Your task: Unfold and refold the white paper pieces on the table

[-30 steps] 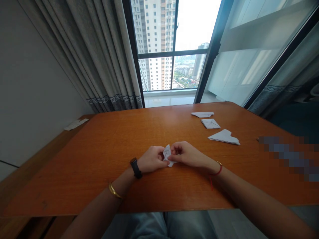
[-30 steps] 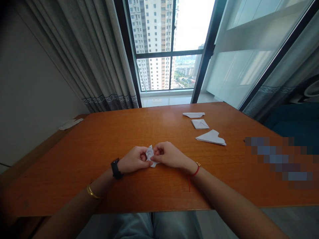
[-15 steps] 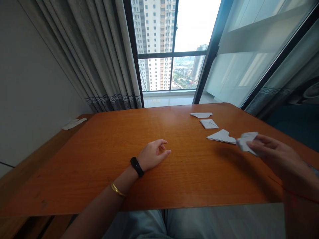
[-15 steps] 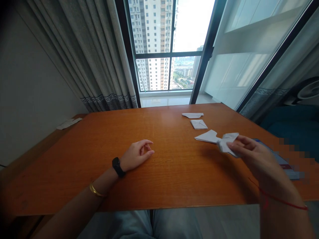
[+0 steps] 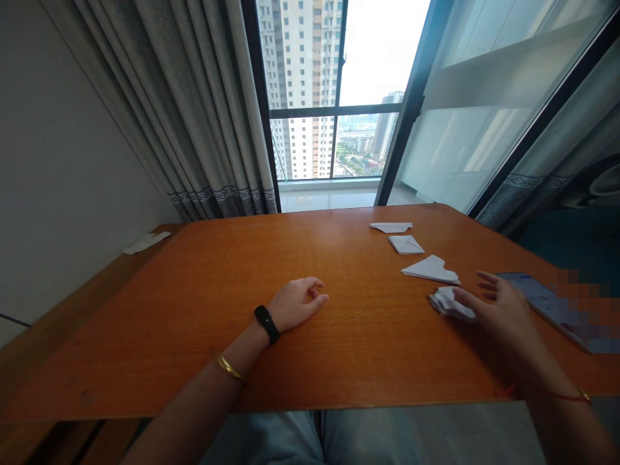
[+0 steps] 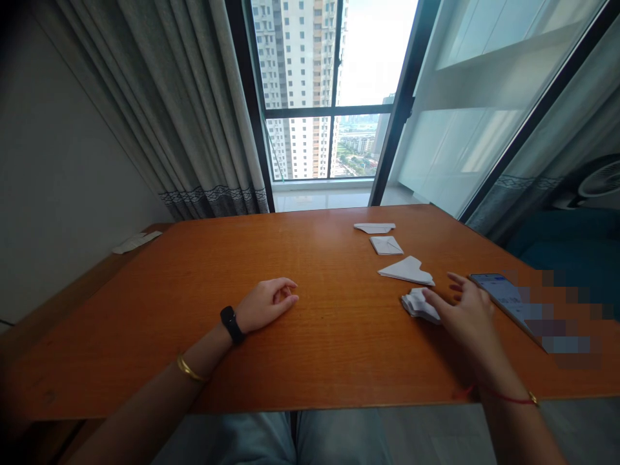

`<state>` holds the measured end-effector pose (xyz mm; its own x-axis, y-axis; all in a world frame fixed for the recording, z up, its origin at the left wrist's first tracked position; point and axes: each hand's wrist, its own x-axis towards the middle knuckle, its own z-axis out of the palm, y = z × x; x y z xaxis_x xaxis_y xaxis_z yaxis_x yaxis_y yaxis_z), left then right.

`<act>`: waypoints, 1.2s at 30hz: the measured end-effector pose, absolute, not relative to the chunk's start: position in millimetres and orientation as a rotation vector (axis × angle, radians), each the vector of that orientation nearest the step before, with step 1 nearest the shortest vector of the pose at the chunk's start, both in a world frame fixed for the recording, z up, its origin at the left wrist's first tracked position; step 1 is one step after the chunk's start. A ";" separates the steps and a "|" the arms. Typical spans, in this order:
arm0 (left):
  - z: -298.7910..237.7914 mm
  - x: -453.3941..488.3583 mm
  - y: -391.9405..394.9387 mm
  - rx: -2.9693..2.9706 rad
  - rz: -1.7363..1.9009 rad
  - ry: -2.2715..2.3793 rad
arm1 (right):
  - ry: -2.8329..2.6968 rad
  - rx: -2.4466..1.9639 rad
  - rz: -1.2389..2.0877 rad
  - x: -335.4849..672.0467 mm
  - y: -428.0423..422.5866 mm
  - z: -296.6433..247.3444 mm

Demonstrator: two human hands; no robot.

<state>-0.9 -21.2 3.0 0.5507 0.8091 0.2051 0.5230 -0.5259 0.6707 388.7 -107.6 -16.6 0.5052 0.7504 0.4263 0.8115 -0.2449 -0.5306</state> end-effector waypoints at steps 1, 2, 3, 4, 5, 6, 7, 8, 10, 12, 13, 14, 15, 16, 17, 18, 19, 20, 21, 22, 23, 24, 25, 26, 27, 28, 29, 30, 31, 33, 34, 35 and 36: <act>2.8 -0.9 -21.1 2.242 0.687 1.071 | -1.232 -2.059 -0.154 378.4 -106.8 -5.4; 2.5 -0.8 -21.0 2.242 0.683 1.071 | -1.231 -2.054 -0.185 365.4 -104.3 6.6; 2.2 -0.7 -20.9 2.242 0.680 1.074 | -1.283 -1.995 -0.162 349.7 -99.9 18.8; 1.9 -0.6 -20.8 2.240 0.677 1.077 | -1.347 -1.895 -0.114 331.4 -93.7 30.0; 1.7 -0.6 -20.7 2.239 0.674 1.080 | -1.471 -1.784 -0.030 311.3 -85.9 39.5; 1.6 -0.7 -20.7 2.238 0.673 1.082 | -1.610 -1.684 0.043 289.9 -76.9 46.2; 1.8 -0.9 -20.6 2.238 0.673 1.084 | -1.780 -1.604 0.126 268.4 -67.5 49.8; 2.2 -1.2 -20.5 2.242 0.673 1.085 | -1.957 -1.558 0.208 247.8 -58.2 50.0; 3.6 -2.3 -20.3 2.261 0.669 1.086 | -2.197 -1.507 0.302 213.5 -42.7 41.0; 5.1 -3.4 -20.1 2.289 0.668 1.098 | -2.290 -1.464 0.295 192.8 -33.8 24.2; 5.5 -3.7 -20.0 2.304 0.667 1.107 | -2.315 -1.436 0.285 188.1 -31.8 15.2; 5.8 -3.8 -20.0 2.316 0.667 1.116 | -2.321 -1.410 0.282 186.5 -31.2 7.1; 5.9 -3.6 -20.0 2.327 0.667 1.122 | -2.314 -1.389 0.298 187.4 -31.5 0.5; 5.8 -3.1 -20.1 2.336 0.662 1.119 | -2.296 -1.377 0.336 189.9 -32.3 -4.2; 5.8 -2.4 -20.3 2.343 0.655 1.107 | -2.267 -1.374 0.386 193.0 -33.3 -6.7; 5.8 -1.7 -20.6 2.348 0.647 1.089 | -2.235 -1.374 0.433 196.0 -34.2 -7.6; 5.9 -1.0 -20.9 2.349 0.638 1.066 | -2.213 -1.370 0.468 198.4 -34.9 -7.0; 6.1 -0.4 -21.2 2.346 0.631 1.044 | -2.205 -1.360 0.488 200.0 -35.3 -5.7; 6.4 0.0 -21.5 2.339 0.626 1.026 | -2.210 -1.345 0.496 200.8 -35.7 -4.1; 6.6 0.2 -21.8 2.328 0.623 1.013 | -2.219 -1.328 0.498 201.0 -36.0 -2.5; 6.9 0.3 -22.1 2.315 0.622 1.003 | -2.228 -1.313 0.499 200.7 -36.4 -1.2; 7.0 0.2 -22.3 2.300 0.623 0.996 | -2.233 -1.302 0.506 200.2 -37.0 -0.2; 6.9 0.2 -22.4 2.283 0.622 0.989 | -2.233 -1.295 0.518 199.7 -37.8 0.4; 6.8 0.1 -22.5 2.265 0.621 0.984 | -2.231 -1.288 0.527 199.3 -38.7 0.9; 6.6 0.2 -22.6 2.248 0.618 0.980 | -2.229 -1.281 0.526 199.0 -39.7 1.3; 6.4 0.3 -22.7 2.235 0.617 0.978 | -2.229 -1.274 0.513 198.7 -40.6 1.7; 6.3 0.6 -22.8 2.227 0.617 0.979 | -2.233 -1.268 0.493 198.5 -41.5 2.1; 6.2 0.9 -23.1 2.225 0.618 0.981 | -2.239 -1.261 0.467 198.3 -42.2 2.5; 6.2 1.4 -23.5 2.226 0.618 0.984 | -2.247 -1.254 0.440 198.1 -42.9 2.8; 6.6 2.2 -24.9 2.228 0.609 0.983 | -2.262 -1.240 0.393 197.5 -43.7 3.1; 6.8 2.4 -25.8 2.230 0.601 0.982 | -2.268 -1.231 0.374 197.3 -44.0 3.0; 7.2 2.6 -26.7 2.238 0.591 0.981 | -2.273 -1.223 0.358 197.1 -44.3 2.9; 7.7 2.5 -27.6 2.252 0.583 0.982 | -2.278 -1.216 0.343 196.9 -44.5 2.7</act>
